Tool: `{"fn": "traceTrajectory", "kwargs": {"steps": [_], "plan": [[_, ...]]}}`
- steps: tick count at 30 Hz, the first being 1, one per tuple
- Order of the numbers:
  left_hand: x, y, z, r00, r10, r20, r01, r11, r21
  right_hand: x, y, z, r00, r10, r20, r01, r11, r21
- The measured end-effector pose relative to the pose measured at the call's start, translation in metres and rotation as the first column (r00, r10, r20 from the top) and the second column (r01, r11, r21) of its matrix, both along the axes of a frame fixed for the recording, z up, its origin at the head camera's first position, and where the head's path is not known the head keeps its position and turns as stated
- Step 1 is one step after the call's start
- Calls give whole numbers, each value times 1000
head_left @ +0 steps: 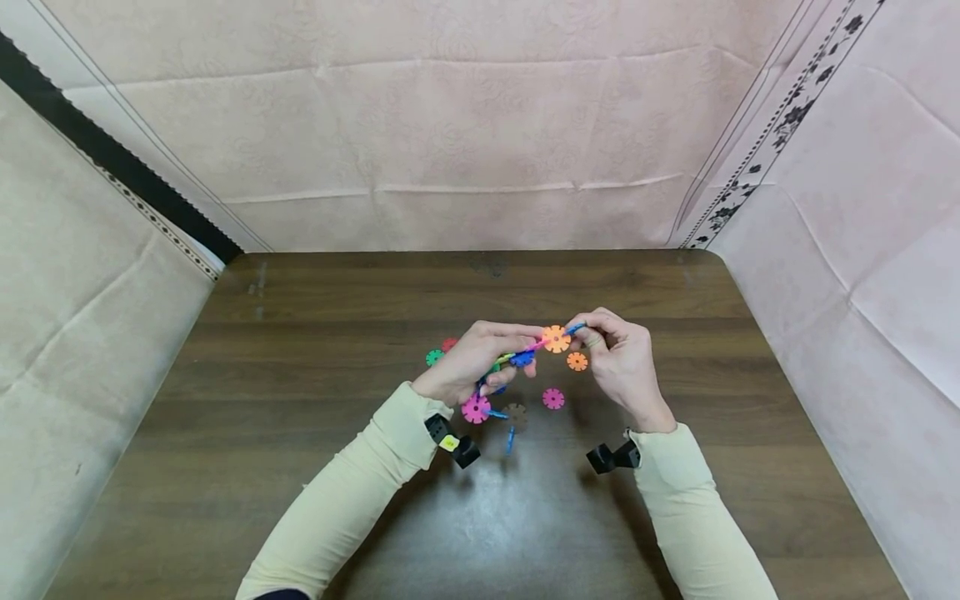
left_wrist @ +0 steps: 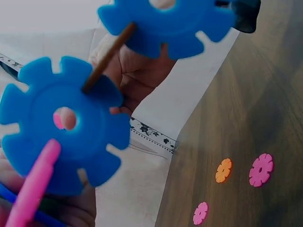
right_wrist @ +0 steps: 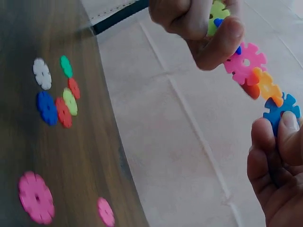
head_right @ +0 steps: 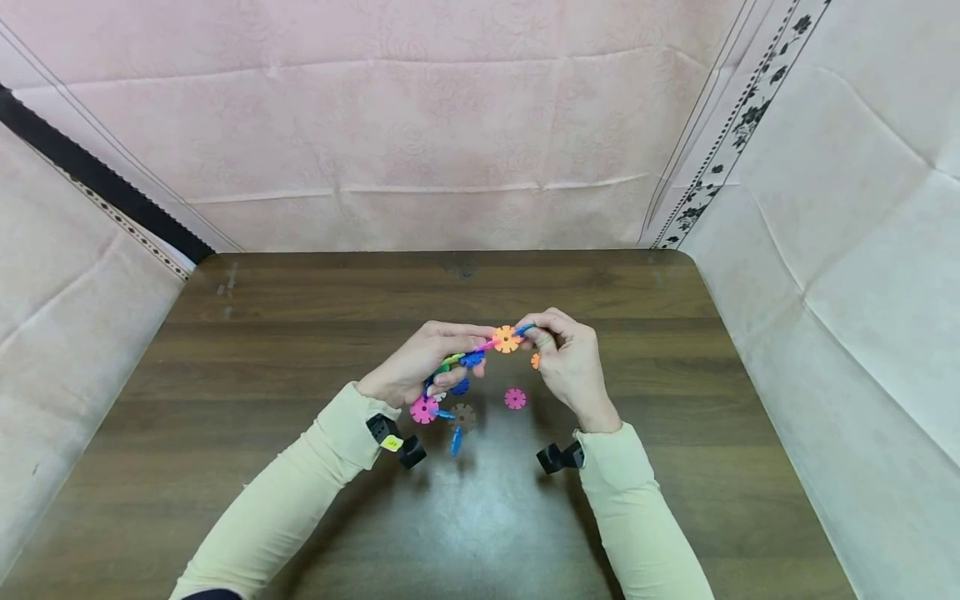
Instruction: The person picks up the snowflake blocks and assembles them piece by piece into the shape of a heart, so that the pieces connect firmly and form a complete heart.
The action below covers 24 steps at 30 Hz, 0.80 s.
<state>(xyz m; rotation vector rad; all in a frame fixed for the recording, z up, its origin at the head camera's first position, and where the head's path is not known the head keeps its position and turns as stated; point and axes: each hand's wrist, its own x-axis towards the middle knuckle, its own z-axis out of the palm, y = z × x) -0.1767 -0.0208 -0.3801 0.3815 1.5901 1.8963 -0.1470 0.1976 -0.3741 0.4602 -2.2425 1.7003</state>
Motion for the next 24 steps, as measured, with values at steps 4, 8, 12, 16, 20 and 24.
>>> {"fn": "traceTrajectory", "kwargs": {"steps": [4, 8, 12, 16, 20, 24], "plan": [[0, 1, -1, 1000, 8, 9, -8, 1000, 7, 1, -1, 0, 1000, 1, 9, -1, 1000, -13], [-1, 0, -1, 1000, 11, 18, -11, 1000, 7, 3, -3, 1, 999, -7, 37, 8, 1000, -19], [-4, 0, -1, 1000, 0, 12, 0, 1000, -1, 5, -4, 1, 997, -16, 77, 16, 1000, -5], [-7, -4, 0, 1000, -18, 25, 18, 1000, 7, 8, -3, -1, 998, -19, 53, 21, 999, -42], [-10, -16, 2, 998, 16, 59, -20, 998, 67, 6, 3, -9, 997, -44, -70, 32, 986, -163], [-15, -26, 2, 995, 65, 79, -77, 982, 170, -1, 9, -17, 980, -104, -170, 48, 950, -307]]}}
